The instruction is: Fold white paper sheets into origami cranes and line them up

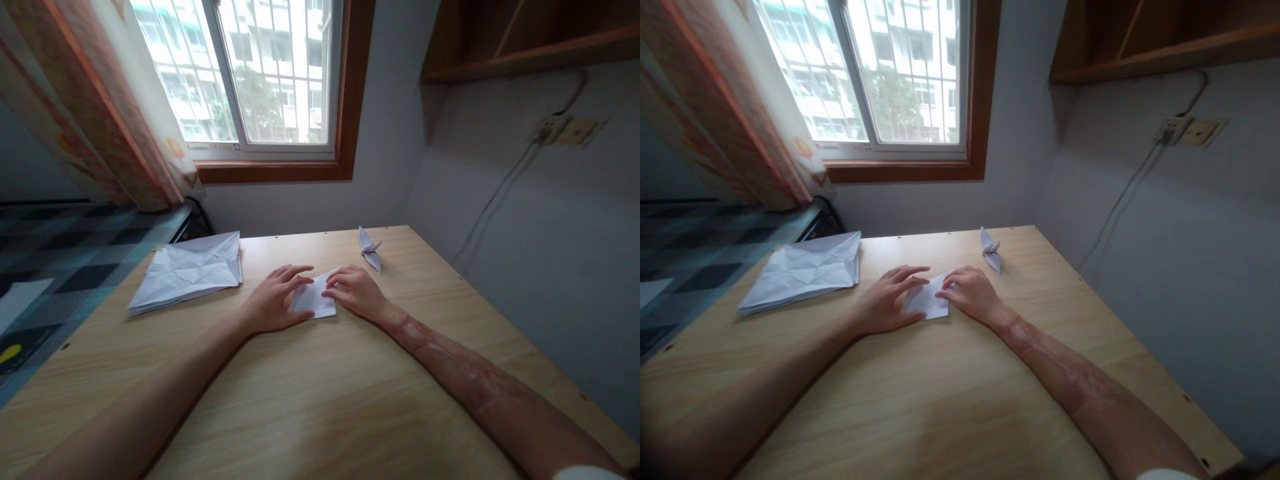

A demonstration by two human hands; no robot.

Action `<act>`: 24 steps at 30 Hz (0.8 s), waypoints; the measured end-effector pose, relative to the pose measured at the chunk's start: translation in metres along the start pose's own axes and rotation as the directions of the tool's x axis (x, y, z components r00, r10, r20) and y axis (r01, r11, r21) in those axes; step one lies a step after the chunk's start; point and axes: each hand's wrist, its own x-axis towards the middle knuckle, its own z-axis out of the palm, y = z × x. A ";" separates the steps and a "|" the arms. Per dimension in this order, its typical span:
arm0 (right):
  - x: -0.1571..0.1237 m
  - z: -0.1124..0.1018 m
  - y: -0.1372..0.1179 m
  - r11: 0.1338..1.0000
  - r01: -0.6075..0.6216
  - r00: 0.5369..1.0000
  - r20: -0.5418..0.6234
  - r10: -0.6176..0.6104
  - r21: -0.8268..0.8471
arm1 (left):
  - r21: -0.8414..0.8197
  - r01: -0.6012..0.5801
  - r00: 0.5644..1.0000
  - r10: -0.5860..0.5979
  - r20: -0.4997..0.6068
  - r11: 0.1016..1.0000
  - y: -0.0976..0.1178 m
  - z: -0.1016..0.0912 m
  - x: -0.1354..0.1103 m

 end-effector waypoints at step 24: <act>-0.001 -0.001 0.002 0.990 0.067 0.996 0.058 -0.061 -0.122 | -0.109 0.007 0.997 0.002 0.082 0.994 0.002 0.003 -0.004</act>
